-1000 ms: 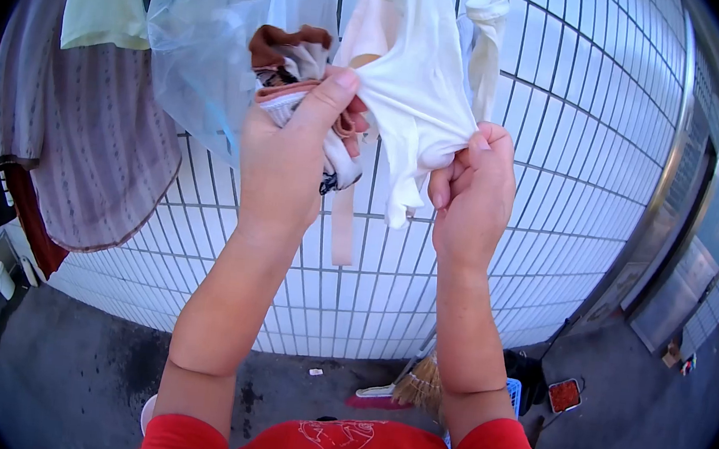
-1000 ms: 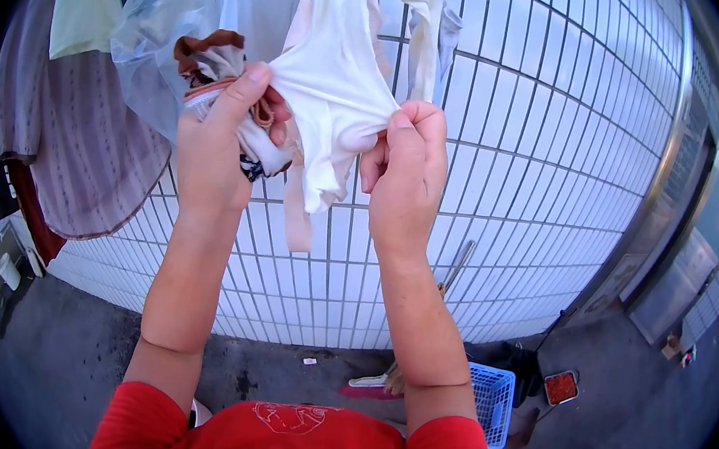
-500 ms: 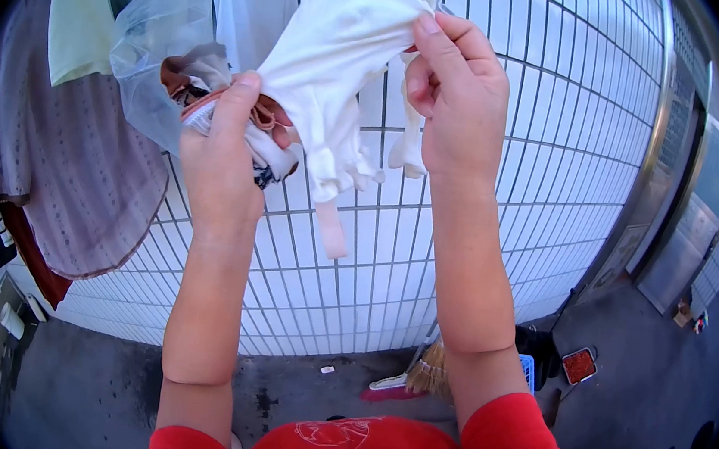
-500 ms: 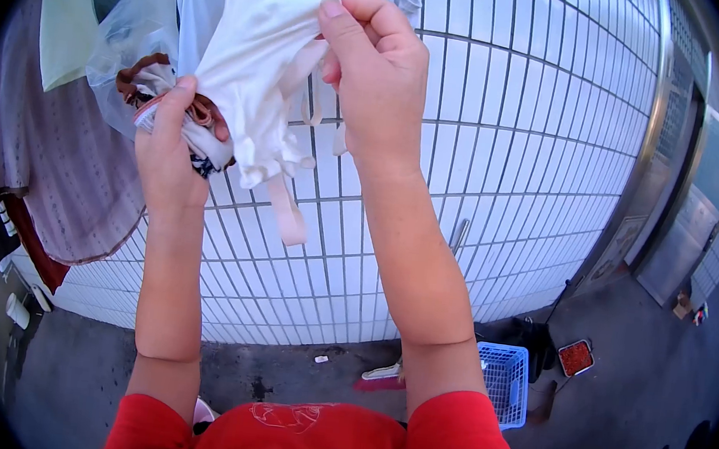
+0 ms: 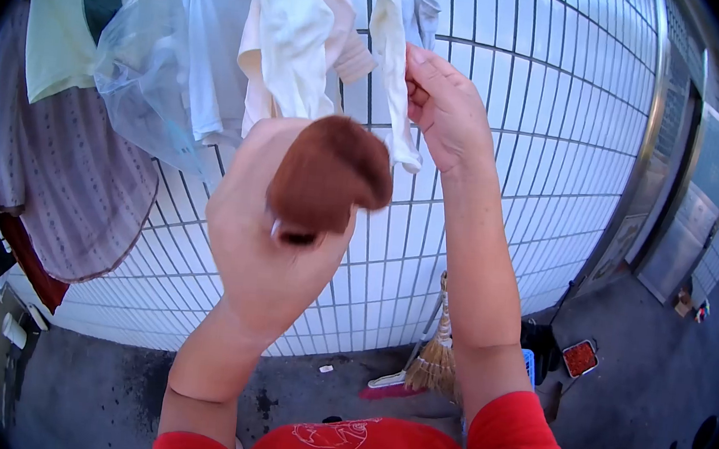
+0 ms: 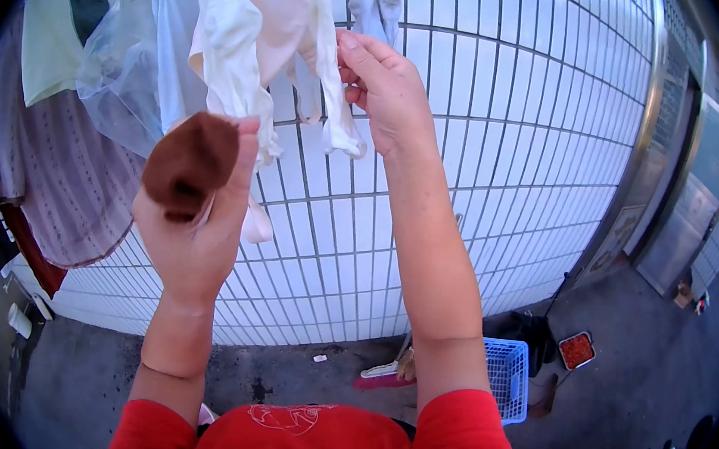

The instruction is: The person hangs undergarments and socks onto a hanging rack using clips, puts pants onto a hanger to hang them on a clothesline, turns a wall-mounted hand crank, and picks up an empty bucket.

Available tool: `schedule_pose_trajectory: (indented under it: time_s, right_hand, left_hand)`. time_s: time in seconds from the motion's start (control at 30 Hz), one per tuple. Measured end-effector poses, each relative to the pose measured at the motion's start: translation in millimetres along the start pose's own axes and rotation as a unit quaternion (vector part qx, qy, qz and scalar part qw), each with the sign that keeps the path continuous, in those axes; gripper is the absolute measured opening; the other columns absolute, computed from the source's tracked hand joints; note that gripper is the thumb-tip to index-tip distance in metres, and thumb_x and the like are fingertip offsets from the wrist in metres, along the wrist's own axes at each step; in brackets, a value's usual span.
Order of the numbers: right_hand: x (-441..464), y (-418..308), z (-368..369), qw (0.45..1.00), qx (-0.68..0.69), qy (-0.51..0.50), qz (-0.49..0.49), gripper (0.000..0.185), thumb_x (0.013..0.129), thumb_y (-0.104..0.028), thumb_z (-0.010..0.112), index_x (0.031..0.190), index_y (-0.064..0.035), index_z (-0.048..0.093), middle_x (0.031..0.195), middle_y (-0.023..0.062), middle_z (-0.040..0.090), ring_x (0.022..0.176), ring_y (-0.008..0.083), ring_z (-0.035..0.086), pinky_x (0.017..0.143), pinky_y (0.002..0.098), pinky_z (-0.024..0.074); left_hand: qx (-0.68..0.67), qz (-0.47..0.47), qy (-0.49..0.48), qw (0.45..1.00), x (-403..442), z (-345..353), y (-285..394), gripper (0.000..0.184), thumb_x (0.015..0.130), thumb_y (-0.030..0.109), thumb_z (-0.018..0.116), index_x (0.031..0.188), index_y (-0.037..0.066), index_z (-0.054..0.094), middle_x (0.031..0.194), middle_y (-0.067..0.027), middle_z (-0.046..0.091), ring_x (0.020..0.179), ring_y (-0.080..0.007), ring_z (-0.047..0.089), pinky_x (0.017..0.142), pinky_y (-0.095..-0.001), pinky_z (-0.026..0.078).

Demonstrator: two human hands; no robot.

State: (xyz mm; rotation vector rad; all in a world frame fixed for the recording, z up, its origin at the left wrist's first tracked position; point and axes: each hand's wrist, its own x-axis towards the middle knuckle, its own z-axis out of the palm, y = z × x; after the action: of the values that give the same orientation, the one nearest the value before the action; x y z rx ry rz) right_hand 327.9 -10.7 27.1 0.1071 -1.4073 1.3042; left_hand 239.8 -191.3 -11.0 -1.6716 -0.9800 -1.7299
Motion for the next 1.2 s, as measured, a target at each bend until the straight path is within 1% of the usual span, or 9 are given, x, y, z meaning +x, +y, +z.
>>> schedule_pose_trajectory:
  time_s: [0.03,0.13,0.2,0.33,0.53,0.67,0.87,1.03,1.2]
  right_hand:
    - [-3.6,-3.2,2.5,0.999,0.01,-0.03,0.004,0.031,0.09,-0.024,0.059,0.11,-0.0007,0.062,0.087,0.0018,0.065,0.073,0.0069,0.055,0.062,0.02,0.0422]
    - [-9.7,-6.6,7.2,0.998,0.033,-0.057,0.003,0.028,0.089,-0.023,0.06,0.107,-0.0017,0.063,0.081,-0.0012,0.063,0.07,0.0053,0.054,0.061,0.0195,0.0431]
    - [-12.7,-9.0,7.9,0.996,0.026,-0.085,-0.001,0.024,0.089,-0.021,0.061,0.104,-0.0027,0.063,0.083,-0.0012,0.063,0.072,0.0056,0.055,0.06,0.019,0.0434]
    - [-25.9,-10.3,19.4,0.996,-0.033,-0.077,-0.026,0.026,0.09,-0.019,0.06,0.108,-0.0015,0.06,0.088,0.0003,0.063,0.074,0.0057,0.055,0.06,0.0197,0.0432]
    - [-40.9,3.2,16.9,0.994,-0.005,-0.109,-0.032,0.02,0.088,-0.016,0.062,0.102,-0.0025,0.06,0.089,0.0013,0.063,0.076,0.0073,0.056,0.062,0.0206,0.0434]
    - [-32.7,10.0,13.4,0.986,0.116,-0.12,0.03,0.013,0.086,-0.017,0.064,0.092,-0.0067,0.059,0.097,0.0065,0.063,0.081,0.0112,0.058,0.067,0.0244,0.045]
    - [-31.1,6.8,26.8,0.992,0.09,-0.055,0.07,0.013,0.085,-0.018,0.065,0.09,-0.0067,0.061,0.095,0.0055,0.063,0.078,0.0112,0.057,0.066,0.0231,0.0446]
    - [-13.0,14.0,31.8,0.994,0.055,-0.086,0.029,0.014,0.085,-0.018,0.064,0.092,-0.0065,0.06,0.089,0.0026,0.061,0.075,0.0098,0.055,0.065,0.0222,0.0427]
    - [-14.7,16.9,29.5,0.992,0.12,0.013,-0.044,0.014,0.09,-0.02,0.056,0.093,-0.0069,0.055,0.087,0.0036,0.059,0.083,0.0121,0.055,0.072,0.0295,0.0441]
  left_hand:
    - [-0.007,-0.075,-0.004,0.997,6.4,10.2,-0.9,0.016,0.085,0.01,0.067,0.094,-0.003,0.065,0.083,-0.0022,0.063,0.075,-0.0095,0.057,0.072,-0.0219,0.044]
    - [-0.018,-0.066,0.002,0.998,29.3,32.0,-26.5,0.025,0.085,0.018,0.069,0.099,-0.003,0.066,0.079,-0.002,0.065,0.069,-0.0069,0.056,0.066,-0.0202,0.044]
    - [-0.124,-0.175,-0.016,0.977,34.7,36.8,-32.9,0.029,0.086,0.021,0.068,0.103,-0.002,0.066,0.081,-0.0035,0.065,0.069,-0.0059,0.056,0.063,-0.0198,0.044]
    - [-0.091,-0.152,-0.003,0.984,29.7,39.6,-32.3,0.028,0.085,0.021,0.069,0.1,-0.002,0.066,0.08,-0.0046,0.065,0.065,-0.0069,0.055,0.058,-0.021,0.043]
    - [-0.232,-0.286,-0.025,0.929,27.5,28.4,-44.0,0.022,0.081,0.017,0.071,0.094,0.001,0.065,0.077,-0.0038,0.064,0.066,-0.0113,0.059,0.057,-0.0234,0.047]
    - [-0.354,-0.302,0.021,0.885,27.8,26.9,-50.2,0.025,0.082,0.011,0.069,0.101,0.0,0.058,0.084,-0.0061,0.063,0.072,-0.0131,0.061,0.062,-0.026,0.049]
    - [-0.394,-0.316,0.035,0.862,28.1,22.1,-63.5,0.023,0.082,0.007,0.066,0.101,0.0,0.056,0.083,-0.0061,0.062,0.074,-0.0133,0.06,0.063,-0.0259,0.049]
    - [-0.378,-0.336,-0.02,0.863,30.6,14.5,-75.0,0.017,0.082,0.007,0.065,0.095,0.0,0.059,0.081,-0.0075,0.062,0.07,-0.0136,0.058,0.057,-0.0267,0.047]
    - [-0.388,-0.289,0.069,0.873,35.0,4.9,-80.1,0.01,0.086,0.009,0.058,0.091,0.0,0.057,0.074,-0.0095,0.06,0.06,-0.0193,0.056,0.056,-0.0298,0.046]
